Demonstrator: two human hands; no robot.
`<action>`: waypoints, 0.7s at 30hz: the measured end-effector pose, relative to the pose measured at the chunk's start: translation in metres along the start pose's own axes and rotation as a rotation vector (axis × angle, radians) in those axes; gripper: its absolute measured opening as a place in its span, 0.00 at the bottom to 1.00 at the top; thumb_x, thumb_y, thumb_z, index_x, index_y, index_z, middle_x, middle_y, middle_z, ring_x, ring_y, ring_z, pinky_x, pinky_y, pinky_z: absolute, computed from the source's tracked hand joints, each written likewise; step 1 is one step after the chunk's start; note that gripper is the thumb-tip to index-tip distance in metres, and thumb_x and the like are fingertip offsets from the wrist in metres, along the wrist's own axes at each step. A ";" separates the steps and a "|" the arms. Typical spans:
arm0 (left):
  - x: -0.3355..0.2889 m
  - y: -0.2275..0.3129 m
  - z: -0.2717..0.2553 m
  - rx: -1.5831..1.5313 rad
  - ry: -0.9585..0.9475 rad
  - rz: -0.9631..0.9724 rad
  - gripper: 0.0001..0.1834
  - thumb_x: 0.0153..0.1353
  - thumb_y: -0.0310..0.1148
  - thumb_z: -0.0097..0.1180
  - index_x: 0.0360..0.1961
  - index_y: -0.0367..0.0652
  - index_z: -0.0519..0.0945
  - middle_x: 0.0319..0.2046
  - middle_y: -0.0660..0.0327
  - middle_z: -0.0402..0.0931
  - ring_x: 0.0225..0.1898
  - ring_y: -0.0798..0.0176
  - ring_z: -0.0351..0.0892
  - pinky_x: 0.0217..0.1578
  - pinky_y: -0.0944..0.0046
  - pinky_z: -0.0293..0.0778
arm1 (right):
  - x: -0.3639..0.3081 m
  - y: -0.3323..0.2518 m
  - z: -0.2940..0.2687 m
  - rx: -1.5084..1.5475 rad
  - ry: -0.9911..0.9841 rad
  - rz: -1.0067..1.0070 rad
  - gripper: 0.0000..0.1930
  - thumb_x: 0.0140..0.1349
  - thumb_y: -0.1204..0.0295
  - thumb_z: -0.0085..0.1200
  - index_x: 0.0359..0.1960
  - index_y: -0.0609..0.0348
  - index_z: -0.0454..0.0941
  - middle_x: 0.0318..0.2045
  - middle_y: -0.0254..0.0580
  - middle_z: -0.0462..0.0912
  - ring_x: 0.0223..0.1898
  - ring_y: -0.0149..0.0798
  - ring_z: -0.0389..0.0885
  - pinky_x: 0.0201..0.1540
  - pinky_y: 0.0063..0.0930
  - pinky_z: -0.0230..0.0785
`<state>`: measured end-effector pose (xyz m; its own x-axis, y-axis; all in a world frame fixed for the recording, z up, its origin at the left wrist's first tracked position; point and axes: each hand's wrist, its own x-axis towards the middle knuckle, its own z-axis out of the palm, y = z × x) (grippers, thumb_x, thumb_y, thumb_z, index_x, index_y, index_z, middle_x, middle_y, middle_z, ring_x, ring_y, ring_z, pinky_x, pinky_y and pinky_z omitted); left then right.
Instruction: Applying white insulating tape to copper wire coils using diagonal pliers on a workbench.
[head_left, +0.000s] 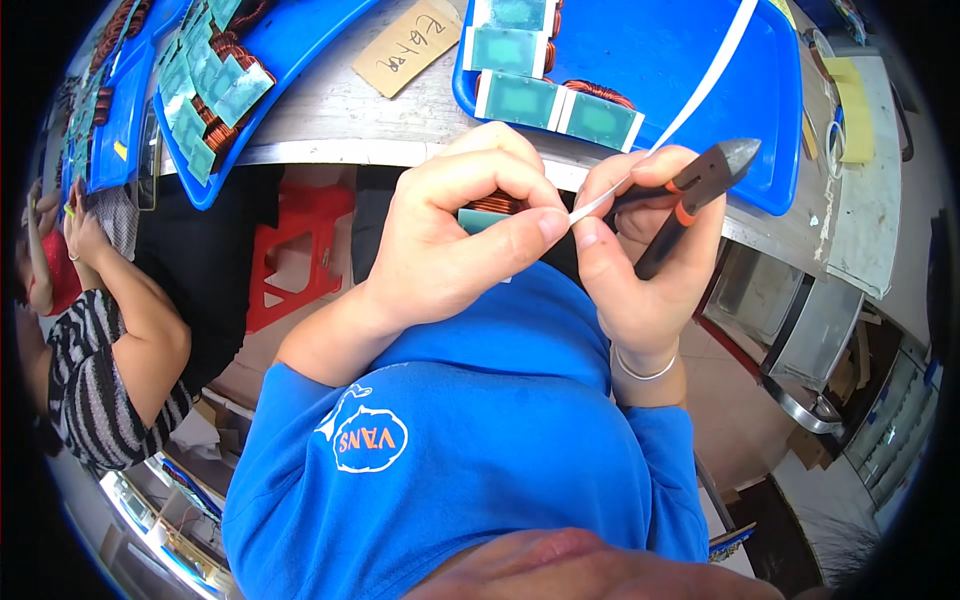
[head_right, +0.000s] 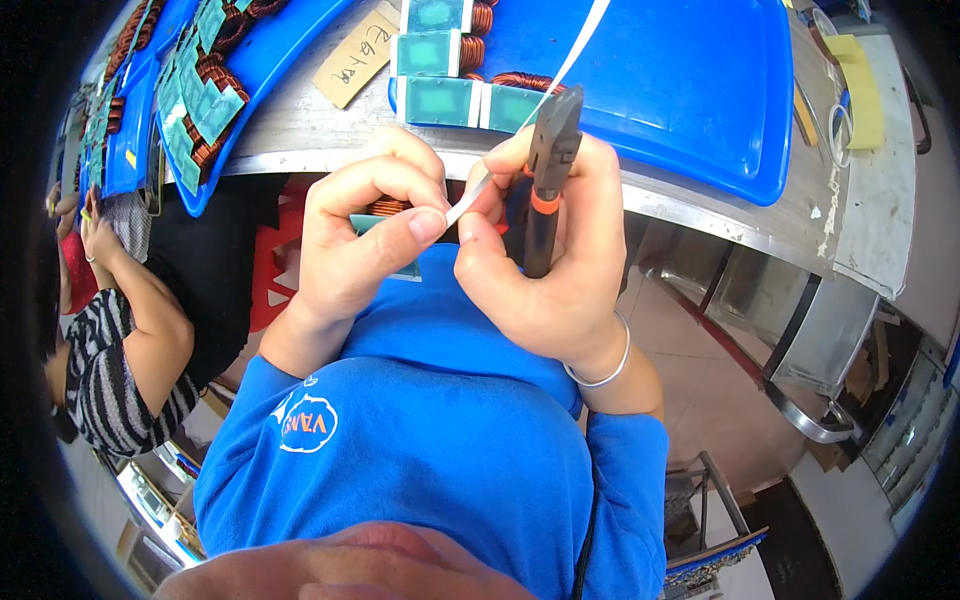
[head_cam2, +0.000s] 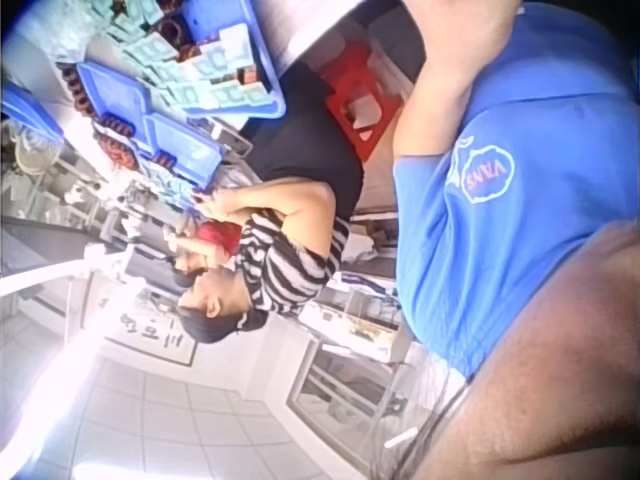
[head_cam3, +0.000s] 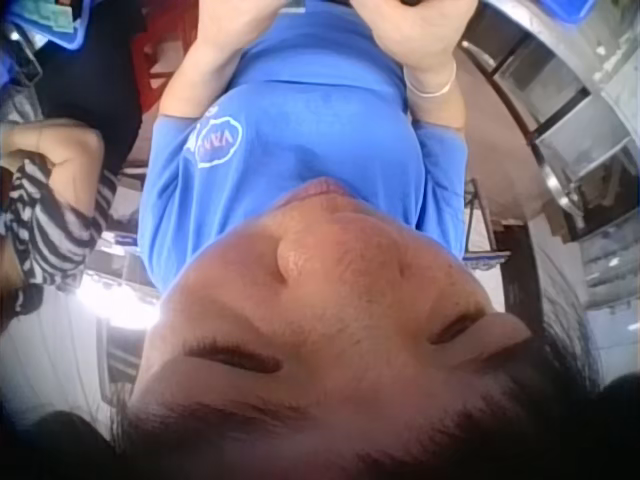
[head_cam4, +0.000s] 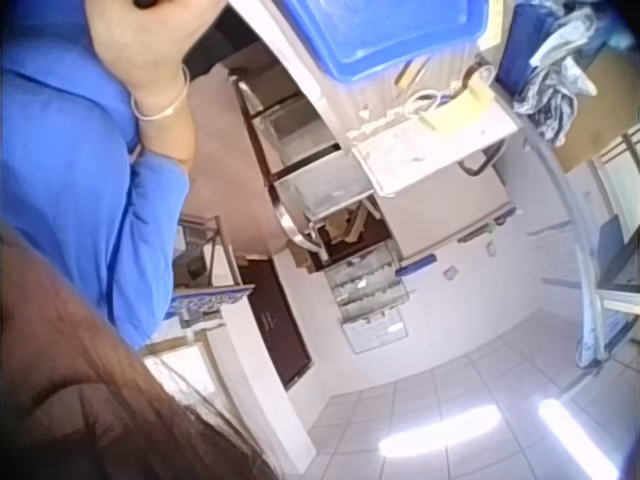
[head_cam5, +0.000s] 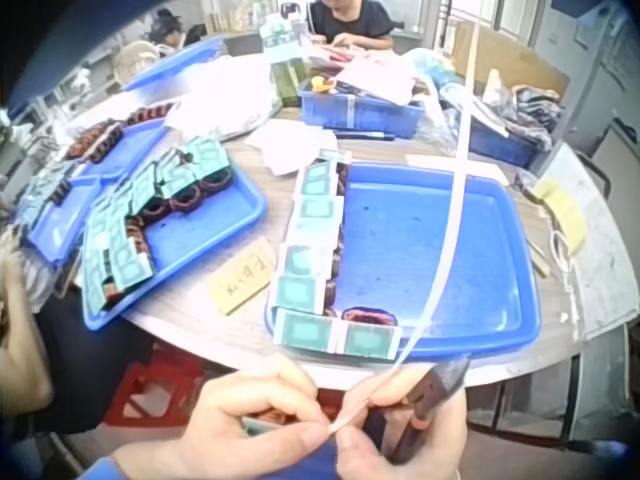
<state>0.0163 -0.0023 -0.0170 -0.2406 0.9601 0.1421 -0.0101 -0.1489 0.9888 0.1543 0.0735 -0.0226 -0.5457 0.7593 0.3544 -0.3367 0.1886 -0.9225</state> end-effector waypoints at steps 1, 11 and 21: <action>0.000 0.001 0.000 -0.047 0.000 -0.039 0.02 0.48 0.24 0.58 0.26 0.38 0.78 0.26 0.63 0.70 0.28 0.72 0.67 0.29 0.73 0.63 | 0.000 0.000 -0.001 -0.007 0.004 0.001 0.22 0.44 0.89 0.49 0.42 0.63 0.60 0.34 0.38 0.67 0.29 0.26 0.71 0.30 0.17 0.66; -0.002 -0.002 -0.004 -0.114 0.034 -0.080 0.02 0.51 0.23 0.56 0.26 0.37 0.77 0.28 0.62 0.71 0.30 0.72 0.68 0.31 0.73 0.64 | -0.004 -0.003 -0.015 -0.057 0.084 0.046 0.18 0.48 0.87 0.49 0.41 0.63 0.60 0.32 0.41 0.69 0.28 0.27 0.70 0.33 0.19 0.65; -0.002 -0.002 -0.002 -0.110 0.061 -0.121 0.06 0.49 0.28 0.54 0.25 0.36 0.75 0.29 0.58 0.69 0.28 0.72 0.66 0.30 0.73 0.63 | -0.004 -0.006 -0.020 0.038 0.080 0.126 0.20 0.48 0.85 0.56 0.40 0.63 0.61 0.27 0.39 0.72 0.27 0.26 0.71 0.29 0.17 0.66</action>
<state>0.0151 -0.0039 -0.0188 -0.2895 0.9570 0.0159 -0.1481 -0.0612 0.9871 0.1739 0.0818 -0.0212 -0.5231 0.8229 0.2218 -0.2996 0.0661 -0.9518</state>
